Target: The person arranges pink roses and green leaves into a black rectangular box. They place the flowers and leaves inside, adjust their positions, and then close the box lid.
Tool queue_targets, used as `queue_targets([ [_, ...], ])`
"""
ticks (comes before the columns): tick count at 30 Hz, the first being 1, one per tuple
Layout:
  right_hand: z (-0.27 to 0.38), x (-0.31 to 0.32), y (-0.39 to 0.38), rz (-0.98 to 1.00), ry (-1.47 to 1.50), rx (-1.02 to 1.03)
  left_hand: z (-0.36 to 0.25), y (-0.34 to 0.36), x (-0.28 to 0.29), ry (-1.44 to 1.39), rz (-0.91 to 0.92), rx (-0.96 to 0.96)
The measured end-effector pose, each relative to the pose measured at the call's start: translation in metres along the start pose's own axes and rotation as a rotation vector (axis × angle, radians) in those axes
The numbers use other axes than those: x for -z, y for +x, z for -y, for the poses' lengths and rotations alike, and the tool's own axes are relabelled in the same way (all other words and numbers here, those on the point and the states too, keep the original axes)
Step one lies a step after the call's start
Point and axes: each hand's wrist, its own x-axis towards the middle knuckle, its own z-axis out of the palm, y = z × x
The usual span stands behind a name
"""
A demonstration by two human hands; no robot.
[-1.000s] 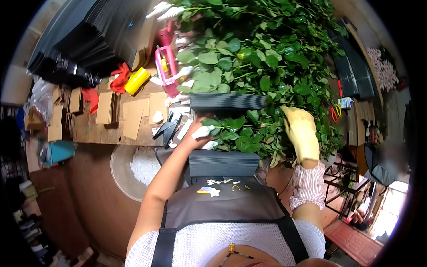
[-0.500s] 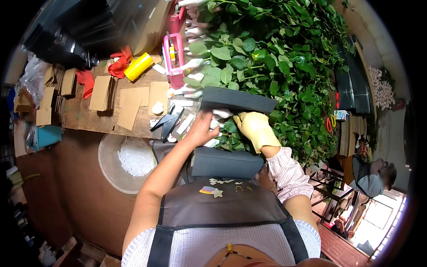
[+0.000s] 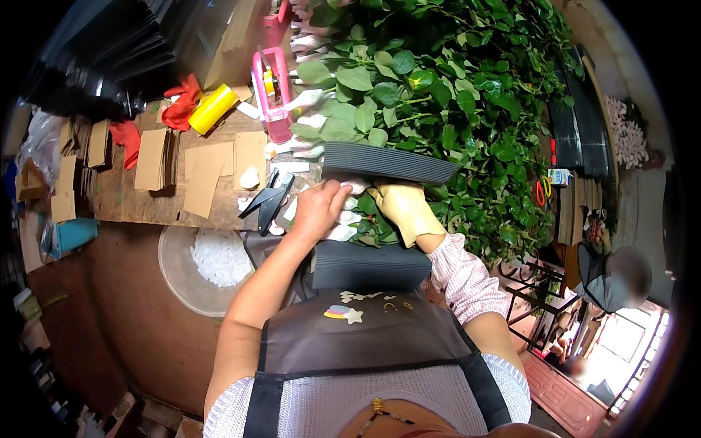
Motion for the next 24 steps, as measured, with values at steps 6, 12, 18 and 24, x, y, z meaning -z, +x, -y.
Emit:
queue_targets([
  [6,-0.009,-0.019,-0.004,-0.086,0.022,0.026,0.007,-0.015,0.046,-0.742,-0.234,0.409],
  [12,0.002,0.005,-0.001,0.031,0.031,0.027,0.029,0.002,0.019,-0.087,0.104,0.433],
  [18,0.002,-0.010,-0.007,-0.074,-0.060,-0.002,0.038,0.005,-0.014,-0.181,0.190,0.402],
  [24,0.002,-0.022,-0.004,-0.018,-0.065,-0.069,0.036,-0.012,-0.033,-0.570,-0.167,0.441],
])
